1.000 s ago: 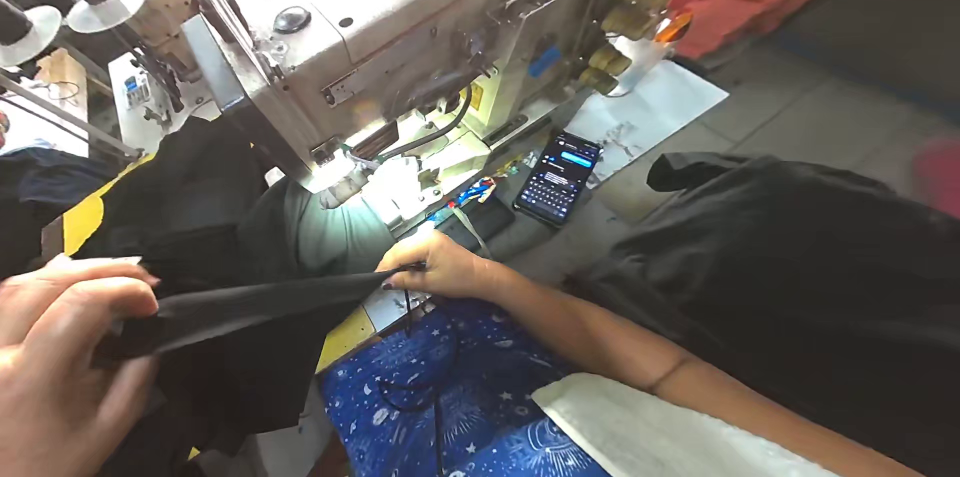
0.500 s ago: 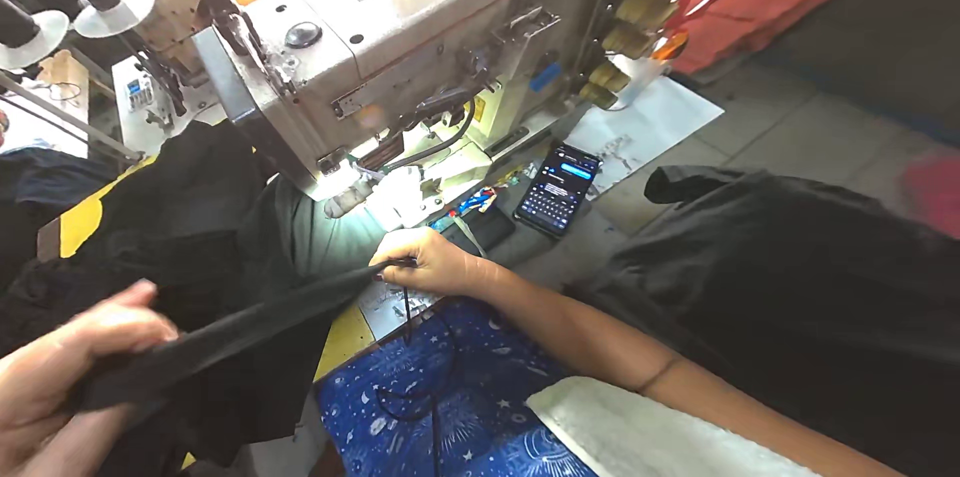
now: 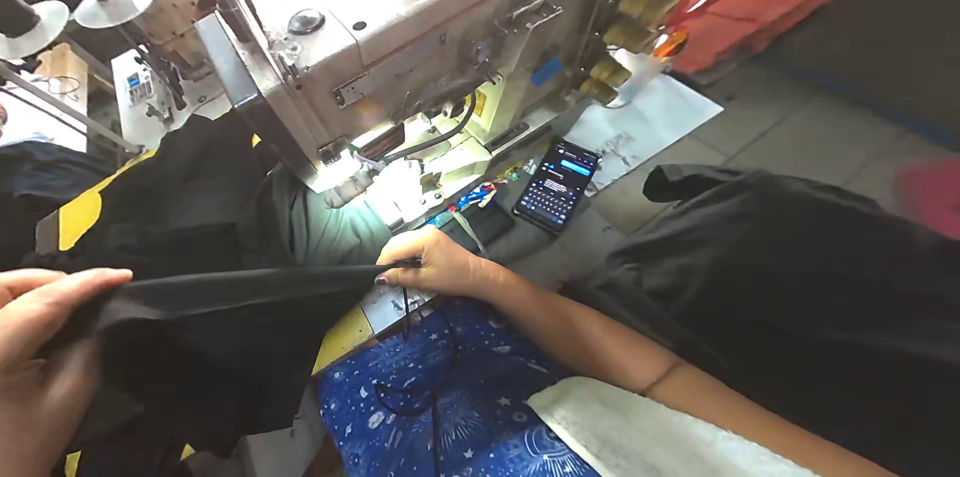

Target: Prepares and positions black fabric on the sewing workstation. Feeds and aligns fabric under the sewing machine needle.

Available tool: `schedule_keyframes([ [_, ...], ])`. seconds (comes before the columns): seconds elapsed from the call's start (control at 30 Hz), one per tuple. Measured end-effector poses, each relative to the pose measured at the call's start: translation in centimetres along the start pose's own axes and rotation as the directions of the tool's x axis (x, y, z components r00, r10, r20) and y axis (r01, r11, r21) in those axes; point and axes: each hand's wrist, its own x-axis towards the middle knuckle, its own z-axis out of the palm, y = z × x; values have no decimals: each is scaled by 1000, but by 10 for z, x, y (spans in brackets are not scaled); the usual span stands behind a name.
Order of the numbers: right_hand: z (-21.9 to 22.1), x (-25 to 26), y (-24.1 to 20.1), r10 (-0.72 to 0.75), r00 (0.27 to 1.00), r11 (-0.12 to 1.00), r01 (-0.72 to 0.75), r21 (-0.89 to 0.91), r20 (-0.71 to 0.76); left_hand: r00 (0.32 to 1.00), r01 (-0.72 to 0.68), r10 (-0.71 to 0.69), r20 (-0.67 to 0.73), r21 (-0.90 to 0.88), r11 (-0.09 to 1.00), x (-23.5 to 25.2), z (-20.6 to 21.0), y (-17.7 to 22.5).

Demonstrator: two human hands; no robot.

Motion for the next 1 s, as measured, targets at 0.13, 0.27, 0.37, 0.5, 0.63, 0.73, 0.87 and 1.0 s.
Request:
schedule_keyframes([
  [0.13,-3,5,0,14,1000,1000,-14,-9,14,999,36,-29,25,-289,957,9,1,17],
  [0.27,0,6,0,7,1000,1000,-7,10,2,999,-45,46,7,-38,998,2,10,-4],
  [0.37,0,6,-6,13,1000,1000,-14,22,4,1000,-8,8,6,62,998,-1,18,-13],
  [0.5,1,3,-4,24,1000,999,-24,22,-9,1000,-11,10,6,46,999,1,22,-9],
  [0.63,1,7,-1,6,999,1000,-6,-8,-47,999,32,-30,-22,114,993,6,25,-1],
  [0.73,1,9,0,12,999,999,-13,-34,-51,998,48,-44,-48,94,994,9,26,5],
  [0.87,-1,12,1,17,999,999,-19,-34,-49,999,-13,13,-43,8,1000,6,35,3],
  [1.0,-2,14,-1,8,999,1000,-10,-23,-46,998,-40,56,24,-442,896,12,51,5],
])
